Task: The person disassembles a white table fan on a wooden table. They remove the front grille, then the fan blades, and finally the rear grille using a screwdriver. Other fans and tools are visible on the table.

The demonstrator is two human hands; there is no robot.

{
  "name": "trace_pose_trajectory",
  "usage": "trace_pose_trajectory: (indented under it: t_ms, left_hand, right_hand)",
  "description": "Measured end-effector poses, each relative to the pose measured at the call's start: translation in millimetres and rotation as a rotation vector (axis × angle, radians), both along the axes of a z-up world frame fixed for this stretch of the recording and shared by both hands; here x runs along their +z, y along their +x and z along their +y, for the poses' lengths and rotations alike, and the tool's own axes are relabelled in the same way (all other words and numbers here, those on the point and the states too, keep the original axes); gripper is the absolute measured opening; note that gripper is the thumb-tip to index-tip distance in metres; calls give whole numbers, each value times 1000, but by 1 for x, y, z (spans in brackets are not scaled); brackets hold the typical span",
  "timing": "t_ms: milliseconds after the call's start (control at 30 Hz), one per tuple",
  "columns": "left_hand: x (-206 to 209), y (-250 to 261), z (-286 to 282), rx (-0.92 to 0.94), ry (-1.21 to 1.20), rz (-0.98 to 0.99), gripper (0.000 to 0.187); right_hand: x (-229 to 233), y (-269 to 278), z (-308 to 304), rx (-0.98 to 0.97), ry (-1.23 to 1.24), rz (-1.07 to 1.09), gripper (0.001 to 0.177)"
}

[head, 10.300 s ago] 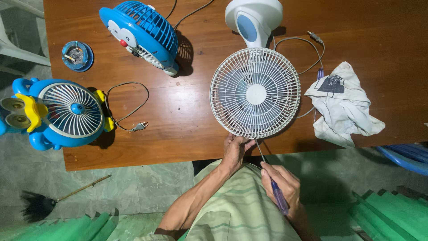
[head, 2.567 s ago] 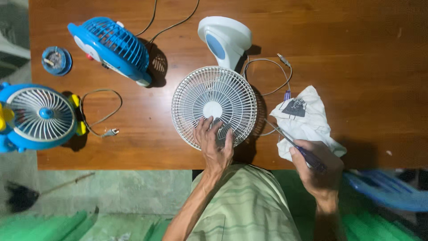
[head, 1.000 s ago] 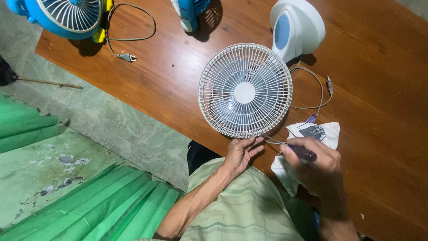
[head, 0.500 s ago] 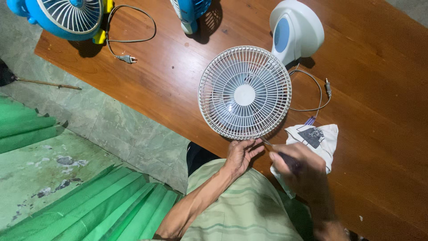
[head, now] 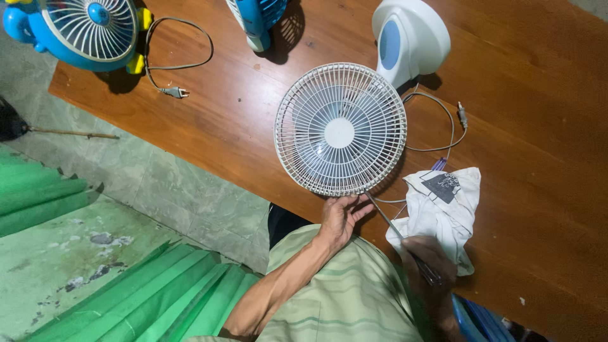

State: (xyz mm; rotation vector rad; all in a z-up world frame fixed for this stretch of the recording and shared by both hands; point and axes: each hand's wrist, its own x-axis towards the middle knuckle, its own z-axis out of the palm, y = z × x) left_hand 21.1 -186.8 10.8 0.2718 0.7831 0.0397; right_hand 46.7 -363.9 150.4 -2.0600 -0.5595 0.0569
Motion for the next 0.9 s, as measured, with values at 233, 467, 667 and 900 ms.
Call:
trace_pose_trajectory:
  t_ms: [233,467,667,900]
  left_hand:
    - [10,2,2,-12,7,23,17]
    - [7,1,1,0,21,-9,14]
    - [5,-2,0,-11,-3,3,15]
    - [9,-1,6,-80,-9,21,18]
  right_hand:
    - [-29,-16,-24,62,124,126,22]
    - [-70,-28,-43,66,207,205,24]
    - [-124,-33,-72,18,-67,39,26]
    - [-171,-11,-65,-467,959,944,35]
